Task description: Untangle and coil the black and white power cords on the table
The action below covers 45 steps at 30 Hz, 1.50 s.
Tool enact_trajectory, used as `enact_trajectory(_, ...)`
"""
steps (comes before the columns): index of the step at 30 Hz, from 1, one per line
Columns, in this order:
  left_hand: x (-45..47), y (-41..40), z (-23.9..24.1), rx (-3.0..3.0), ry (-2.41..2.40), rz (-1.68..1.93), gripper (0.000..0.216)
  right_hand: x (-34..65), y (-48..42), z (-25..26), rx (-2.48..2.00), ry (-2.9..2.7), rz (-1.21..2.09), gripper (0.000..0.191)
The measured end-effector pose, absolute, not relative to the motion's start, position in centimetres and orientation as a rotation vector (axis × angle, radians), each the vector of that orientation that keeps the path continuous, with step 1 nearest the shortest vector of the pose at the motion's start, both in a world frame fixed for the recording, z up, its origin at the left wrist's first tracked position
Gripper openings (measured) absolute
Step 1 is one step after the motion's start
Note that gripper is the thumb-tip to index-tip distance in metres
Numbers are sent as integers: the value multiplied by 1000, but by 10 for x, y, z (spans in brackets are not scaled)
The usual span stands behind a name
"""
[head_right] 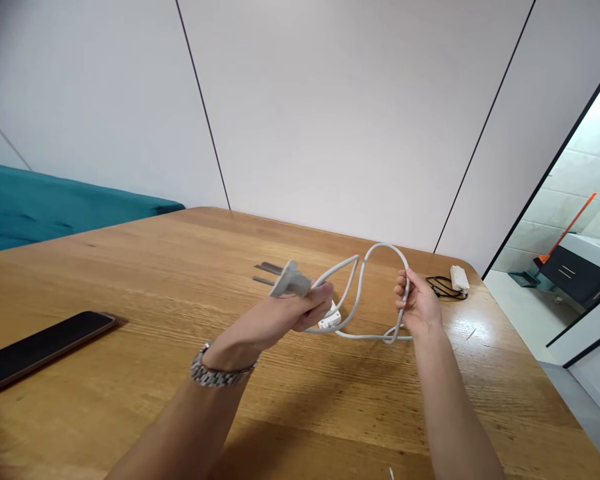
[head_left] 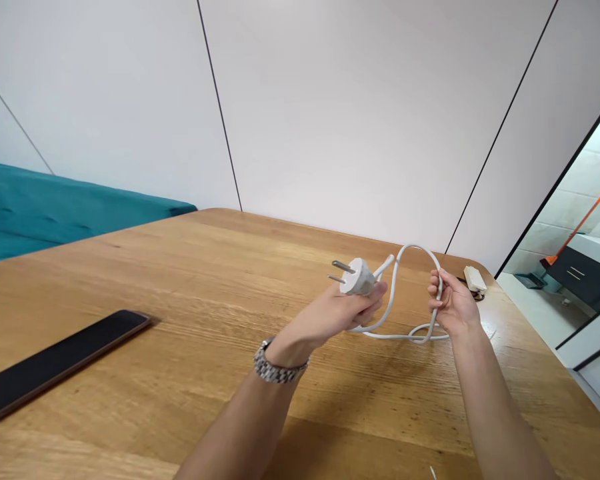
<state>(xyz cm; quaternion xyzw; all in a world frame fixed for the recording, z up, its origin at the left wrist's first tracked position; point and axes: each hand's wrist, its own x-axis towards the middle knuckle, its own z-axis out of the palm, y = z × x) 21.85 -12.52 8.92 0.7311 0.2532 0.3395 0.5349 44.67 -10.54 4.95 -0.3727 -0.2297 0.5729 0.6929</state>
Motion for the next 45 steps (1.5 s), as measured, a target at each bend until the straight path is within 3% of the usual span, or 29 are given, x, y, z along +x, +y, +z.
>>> enact_trajectory(8, 231, -112, 77, 1340, 553, 942, 53, 406, -126, 51, -785, -804, 1112, 31)
enact_trajectory(16, 238, -103, 74, 1161, 538, 1044, 59, 373, -148, 43, -859, -1317, 1076, 31)
enact_trajectory(30, 239, -118, 78, 1390, 664, 1236, 50, 362, -137, 25, -981, -1576, 1001, 46)
enact_trajectory(39, 235, -113, 73, 1282, 354, 1038, 58, 380, -125, 32, -967, -1361, 1141, 46)
enact_trajectory(45, 251, -119, 61, 1288, 225, 712, 61, 394, -126, 45, -796, -1259, 1304, 30)
